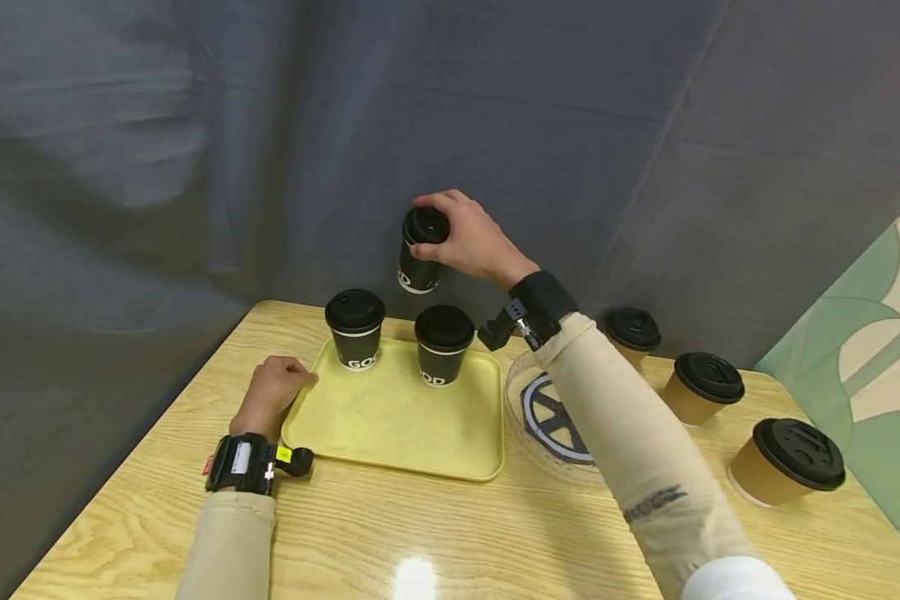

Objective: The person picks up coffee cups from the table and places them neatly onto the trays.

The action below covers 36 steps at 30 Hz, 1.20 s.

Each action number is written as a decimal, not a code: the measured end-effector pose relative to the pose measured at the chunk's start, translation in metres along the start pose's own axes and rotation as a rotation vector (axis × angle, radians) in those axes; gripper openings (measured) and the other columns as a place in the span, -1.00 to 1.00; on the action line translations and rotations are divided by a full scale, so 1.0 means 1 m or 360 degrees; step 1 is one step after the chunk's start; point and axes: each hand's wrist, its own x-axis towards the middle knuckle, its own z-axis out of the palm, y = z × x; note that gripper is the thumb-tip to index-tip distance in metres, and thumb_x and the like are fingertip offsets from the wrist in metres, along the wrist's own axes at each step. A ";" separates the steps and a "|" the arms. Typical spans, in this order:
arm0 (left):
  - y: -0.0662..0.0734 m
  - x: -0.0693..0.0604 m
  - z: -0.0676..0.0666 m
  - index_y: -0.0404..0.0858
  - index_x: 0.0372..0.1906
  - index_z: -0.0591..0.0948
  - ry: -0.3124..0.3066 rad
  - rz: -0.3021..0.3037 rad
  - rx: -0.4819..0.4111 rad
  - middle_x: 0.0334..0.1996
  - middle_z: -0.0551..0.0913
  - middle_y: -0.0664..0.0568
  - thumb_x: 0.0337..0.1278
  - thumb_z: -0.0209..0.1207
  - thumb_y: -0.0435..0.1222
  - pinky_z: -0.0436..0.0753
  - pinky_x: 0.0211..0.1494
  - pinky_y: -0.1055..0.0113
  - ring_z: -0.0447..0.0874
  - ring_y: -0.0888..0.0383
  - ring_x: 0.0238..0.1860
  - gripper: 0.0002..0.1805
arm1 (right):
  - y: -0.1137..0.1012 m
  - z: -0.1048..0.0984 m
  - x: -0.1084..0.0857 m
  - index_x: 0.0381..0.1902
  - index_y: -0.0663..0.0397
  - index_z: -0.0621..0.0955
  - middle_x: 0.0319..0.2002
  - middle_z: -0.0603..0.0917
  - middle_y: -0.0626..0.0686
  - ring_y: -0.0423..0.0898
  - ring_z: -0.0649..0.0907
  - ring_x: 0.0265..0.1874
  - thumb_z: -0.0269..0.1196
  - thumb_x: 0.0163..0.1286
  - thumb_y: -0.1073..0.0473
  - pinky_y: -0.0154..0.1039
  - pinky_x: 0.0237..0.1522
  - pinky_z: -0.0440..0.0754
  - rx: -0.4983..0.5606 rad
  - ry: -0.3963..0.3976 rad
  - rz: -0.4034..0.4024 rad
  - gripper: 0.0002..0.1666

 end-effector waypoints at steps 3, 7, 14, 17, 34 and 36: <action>0.000 0.000 0.000 -0.33 -0.38 0.59 -0.0005 -0.0023 -0.0010 -0.46 0.52 0.00 0.21 0.16 -0.22 0.39 -0.39 0.32 0.46 0.08 -0.41 -0.78 | -0.008 -0.008 -0.005 0.35 -0.19 0.40 0.29 0.40 0.04 0.01 0.42 0.17 0.35 0.21 -0.13 -0.06 0.05 0.52 0.0004 0.0023 -0.0043 -0.23; 0.000 0.000 0.000 -0.33 -0.36 0.60 0.0001 -0.0024 -0.0006 -0.45 0.53 -0.01 0.22 0.17 -0.21 0.39 -0.38 0.31 0.46 0.07 -0.39 -0.78 | -0.019 -0.018 -0.015 0.35 -0.25 0.40 0.29 0.41 -0.01 -0.01 0.41 0.18 0.34 0.21 -0.16 -0.07 0.06 0.50 -0.0011 0.0038 -0.0087 -0.24; 0.000 0.001 -0.001 -0.34 -0.35 0.59 -0.0002 -0.0027 0.0007 -0.44 0.53 -0.02 0.22 0.17 -0.21 0.39 -0.38 0.31 0.47 0.07 -0.38 -0.77 | -0.036 -0.027 -0.034 0.32 -0.21 0.43 0.28 0.46 -0.04 -0.05 0.43 0.18 0.35 0.19 -0.16 -0.10 0.10 0.44 -0.0010 0.0101 -0.0228 -0.26; 0.000 0.001 -0.001 -0.34 -0.35 0.60 0.0005 -0.0023 0.0012 -0.44 0.53 -0.02 0.22 0.17 -0.21 0.39 -0.37 0.32 0.47 0.07 -0.38 -0.77 | -0.041 -0.026 -0.044 0.30 -0.18 0.45 0.26 0.47 -0.04 -0.08 0.45 0.16 0.36 0.19 -0.14 -0.16 0.07 0.47 0.0027 0.0111 -0.0296 -0.28; -0.003 -0.001 -0.001 -0.33 -0.33 0.60 -0.0008 -0.0041 0.0030 -0.40 0.54 -0.04 0.24 0.17 -0.20 0.40 -0.38 0.31 0.48 0.07 -0.39 -0.77 | -0.038 0.023 -0.092 0.25 -0.22 0.49 0.28 0.49 -0.09 -0.04 0.47 0.16 0.37 0.16 -0.20 -0.09 0.08 0.47 0.0030 0.0118 -0.0306 -0.29; -0.003 -0.001 -0.001 -0.32 -0.34 0.60 -0.0002 -0.0045 0.0039 -0.40 0.54 -0.04 0.24 0.17 -0.20 0.39 -0.38 0.31 0.48 0.07 -0.39 -0.77 | -0.039 0.029 -0.094 0.25 -0.22 0.50 0.27 0.50 -0.09 -0.04 0.47 0.17 0.37 0.15 -0.21 -0.06 0.10 0.47 0.0020 0.0121 -0.0307 -0.29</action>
